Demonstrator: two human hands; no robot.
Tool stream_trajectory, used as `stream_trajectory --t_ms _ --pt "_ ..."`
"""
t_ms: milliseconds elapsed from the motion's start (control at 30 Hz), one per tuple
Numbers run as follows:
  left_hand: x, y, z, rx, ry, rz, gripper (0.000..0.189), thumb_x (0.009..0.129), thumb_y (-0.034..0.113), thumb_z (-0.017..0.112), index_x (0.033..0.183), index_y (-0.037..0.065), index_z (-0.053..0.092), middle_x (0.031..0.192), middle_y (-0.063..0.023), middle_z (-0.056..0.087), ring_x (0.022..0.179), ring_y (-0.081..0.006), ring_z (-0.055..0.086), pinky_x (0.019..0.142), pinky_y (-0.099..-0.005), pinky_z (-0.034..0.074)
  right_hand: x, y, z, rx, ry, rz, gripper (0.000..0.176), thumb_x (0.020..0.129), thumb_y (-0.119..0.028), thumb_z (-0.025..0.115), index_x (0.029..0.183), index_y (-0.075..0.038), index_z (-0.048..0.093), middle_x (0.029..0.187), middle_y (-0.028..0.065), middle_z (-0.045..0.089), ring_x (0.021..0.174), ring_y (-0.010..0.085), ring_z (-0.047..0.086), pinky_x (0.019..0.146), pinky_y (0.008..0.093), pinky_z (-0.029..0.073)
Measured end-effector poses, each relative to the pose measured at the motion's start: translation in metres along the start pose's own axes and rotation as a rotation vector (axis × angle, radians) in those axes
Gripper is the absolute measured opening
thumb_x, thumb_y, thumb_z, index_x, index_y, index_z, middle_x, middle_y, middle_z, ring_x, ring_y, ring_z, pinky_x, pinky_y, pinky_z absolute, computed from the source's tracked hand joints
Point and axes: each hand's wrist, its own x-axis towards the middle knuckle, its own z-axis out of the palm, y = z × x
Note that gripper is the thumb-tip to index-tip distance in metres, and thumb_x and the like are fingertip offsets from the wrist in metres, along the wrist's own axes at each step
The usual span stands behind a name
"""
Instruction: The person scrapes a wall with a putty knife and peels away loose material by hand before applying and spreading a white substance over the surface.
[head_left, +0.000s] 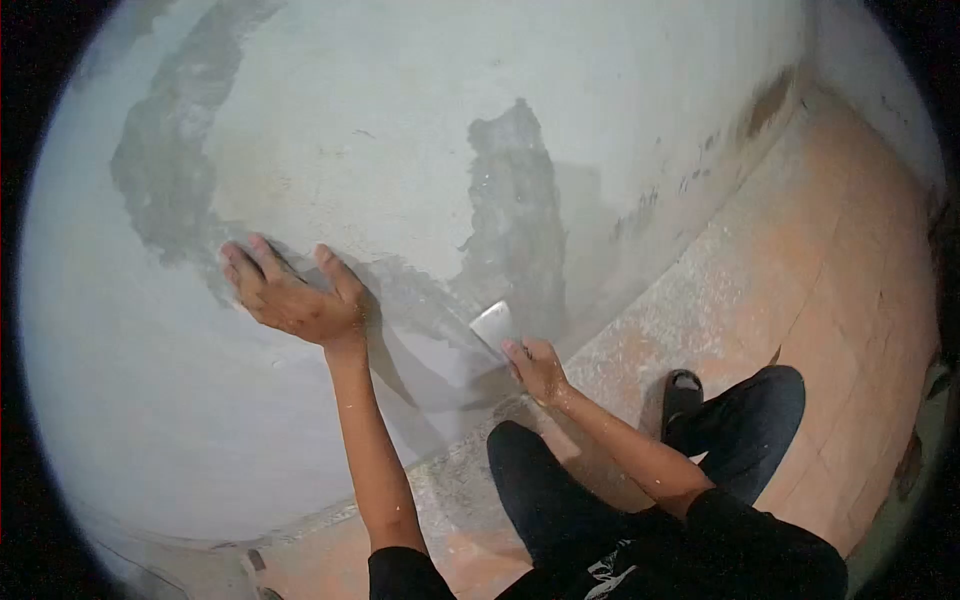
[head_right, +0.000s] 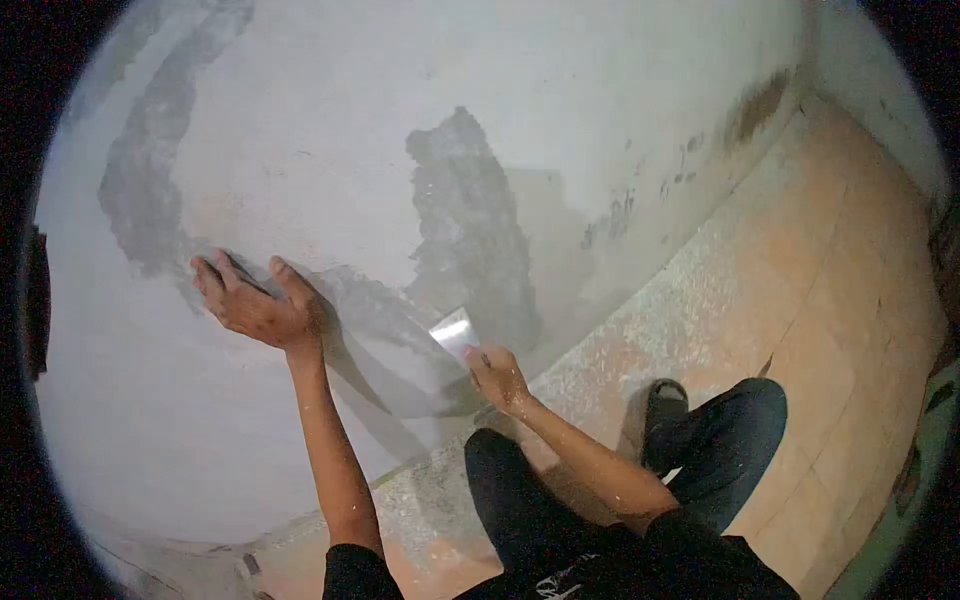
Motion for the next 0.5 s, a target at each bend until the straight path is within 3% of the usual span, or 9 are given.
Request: stream_trajectory --t_ms 67,333,500 --pt "-0.002 -0.009 -0.004 0.041 0.003 0.007 0.058 0.091 0.036 0.048 0.139 0.004 0.038 0.147 -0.0196 0.03 0.136 -0.0387 0.026 0.109 -0.0509 0.019 0.005 0.002 0.01 0.019 0.037 -0.137 0.04 0.095 -0.034 0.051 0.073 -0.001 0.053 0.057 0.002 0.049 0.05 0.0108 0.046 0.049 0.0295 0.04" --pt "-0.002 -0.004 -0.009 0.067 0.042 0.054 0.057 0.091 0.04 0.048 0.135 0.003 0.043 0.145 -0.021 0.032 0.136 -0.039 0.027 0.108 -0.0519 0.021 0.015 -0.045 0.031 0.101 0.066 -0.11 0.045 0.093 -0.038 0.054 0.068 -0.001 0.054 0.053 0.0034 0.051 0.048 0.0133 0.048 0.051 0.0321 0.042" --pt "-0.001 -0.006 -0.004 0.07 0.046 0.078 0.057 0.09 0.041 0.05 0.133 0.005 0.045 0.144 -0.0219 0.032 0.135 -0.0398 0.027 0.107 -0.0531 0.021 0.018 -0.051 0.03 0.141 0.022 -0.123 0.047 0.094 -0.042 0.051 0.07 -0.002 0.056 0.053 0.003 0.052 0.048 0.0112 0.051 0.047 0.0291 0.043"
